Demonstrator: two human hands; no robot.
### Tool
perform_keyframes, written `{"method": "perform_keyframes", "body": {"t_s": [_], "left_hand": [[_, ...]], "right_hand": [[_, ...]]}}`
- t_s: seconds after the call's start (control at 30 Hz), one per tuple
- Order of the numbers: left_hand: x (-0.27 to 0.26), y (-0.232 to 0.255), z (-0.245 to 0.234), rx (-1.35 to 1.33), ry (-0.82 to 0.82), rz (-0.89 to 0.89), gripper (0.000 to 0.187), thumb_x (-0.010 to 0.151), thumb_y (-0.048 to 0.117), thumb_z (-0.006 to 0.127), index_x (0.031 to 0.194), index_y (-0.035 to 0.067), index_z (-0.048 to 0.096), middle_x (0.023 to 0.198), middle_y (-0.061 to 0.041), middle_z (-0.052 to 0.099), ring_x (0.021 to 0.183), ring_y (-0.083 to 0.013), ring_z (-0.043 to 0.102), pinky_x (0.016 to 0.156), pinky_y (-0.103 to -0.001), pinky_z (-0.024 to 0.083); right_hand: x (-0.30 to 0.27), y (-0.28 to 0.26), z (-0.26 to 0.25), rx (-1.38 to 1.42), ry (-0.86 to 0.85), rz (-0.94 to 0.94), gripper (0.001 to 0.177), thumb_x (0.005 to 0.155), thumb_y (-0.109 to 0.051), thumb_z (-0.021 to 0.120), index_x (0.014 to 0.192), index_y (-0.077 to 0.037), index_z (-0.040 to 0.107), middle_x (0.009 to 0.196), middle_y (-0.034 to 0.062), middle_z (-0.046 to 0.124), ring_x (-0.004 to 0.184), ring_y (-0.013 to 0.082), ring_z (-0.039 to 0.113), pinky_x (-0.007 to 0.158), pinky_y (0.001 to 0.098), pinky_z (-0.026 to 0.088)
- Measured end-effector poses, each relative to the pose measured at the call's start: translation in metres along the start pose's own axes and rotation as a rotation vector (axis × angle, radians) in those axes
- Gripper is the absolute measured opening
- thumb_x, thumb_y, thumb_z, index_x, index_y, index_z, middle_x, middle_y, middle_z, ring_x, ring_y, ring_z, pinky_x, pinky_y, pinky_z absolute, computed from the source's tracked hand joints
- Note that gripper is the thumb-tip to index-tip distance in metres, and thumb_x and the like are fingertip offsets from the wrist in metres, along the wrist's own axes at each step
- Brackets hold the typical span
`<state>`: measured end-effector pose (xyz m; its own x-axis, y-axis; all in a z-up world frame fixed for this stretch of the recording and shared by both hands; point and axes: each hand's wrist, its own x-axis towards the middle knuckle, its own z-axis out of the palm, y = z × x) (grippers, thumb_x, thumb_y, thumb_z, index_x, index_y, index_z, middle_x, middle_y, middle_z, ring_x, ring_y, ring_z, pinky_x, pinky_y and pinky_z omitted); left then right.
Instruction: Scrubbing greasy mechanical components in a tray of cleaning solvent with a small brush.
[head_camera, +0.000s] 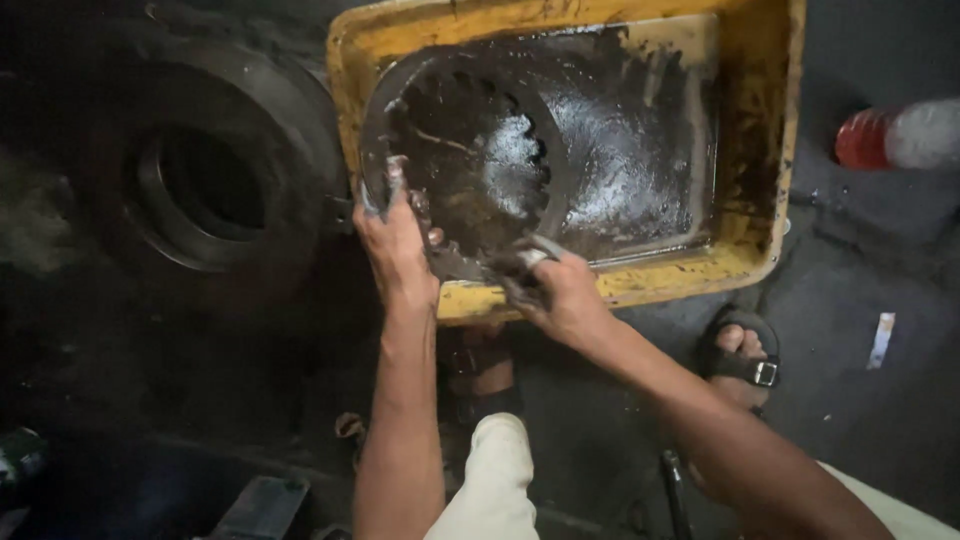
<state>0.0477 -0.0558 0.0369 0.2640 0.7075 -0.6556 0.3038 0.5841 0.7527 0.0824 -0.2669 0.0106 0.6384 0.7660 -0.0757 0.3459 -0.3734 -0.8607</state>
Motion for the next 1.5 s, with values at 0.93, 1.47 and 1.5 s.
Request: {"method": "perform_keyframes", "body": {"t_s": [0.93, 1.47, 1.5], "left_hand": [[0.025, -0.032, -0.016, -0.261, -0.135, -0.096, 0.021, 0.102, 0.026, 0.065, 0.101, 0.005, 0.059, 0.067, 0.001, 0.051, 0.046, -0.0071, 0.043, 0.035, -0.024, 0.034], [0.015, -0.011, -0.016, -0.153, -0.104, -0.125, 0.016, 0.103, 0.021, 0.059, 0.111, 0.008, 0.062, 0.068, 0.003, 0.053, 0.050, -0.0064, 0.047, 0.038, -0.023, 0.037], [0.008, 0.000, -0.013, -0.096, -0.086, -0.128, 0.019, 0.102, 0.023, 0.058, 0.114, 0.011, 0.064, 0.068, 0.005, 0.052, 0.050, -0.0049, 0.047, 0.039, -0.022, 0.038]], "right_hand": [[0.006, 0.083, -0.049, -0.459, -0.346, 0.211, 0.015, 0.086, -0.016, 0.082, 0.098, -0.007, 0.078, 0.098, 0.0147, 0.075, 0.092, 0.0302, 0.073, 0.084, 0.0391, 0.060], [0.034, 0.109, -0.076, 1.752, 0.411, 0.600, 0.035, 0.099, -0.031, 0.074, 0.077, -0.008, 0.060, 0.073, 0.0096, 0.061, 0.069, 0.0254, 0.060, 0.058, 0.0374, 0.051], [0.033, 0.125, -0.078, 1.683, 0.452, 0.732, 0.031, 0.104, -0.028, 0.075, 0.083, -0.009, 0.060, 0.076, 0.0081, 0.062, 0.069, 0.0233, 0.060, 0.057, 0.0355, 0.050]]}}
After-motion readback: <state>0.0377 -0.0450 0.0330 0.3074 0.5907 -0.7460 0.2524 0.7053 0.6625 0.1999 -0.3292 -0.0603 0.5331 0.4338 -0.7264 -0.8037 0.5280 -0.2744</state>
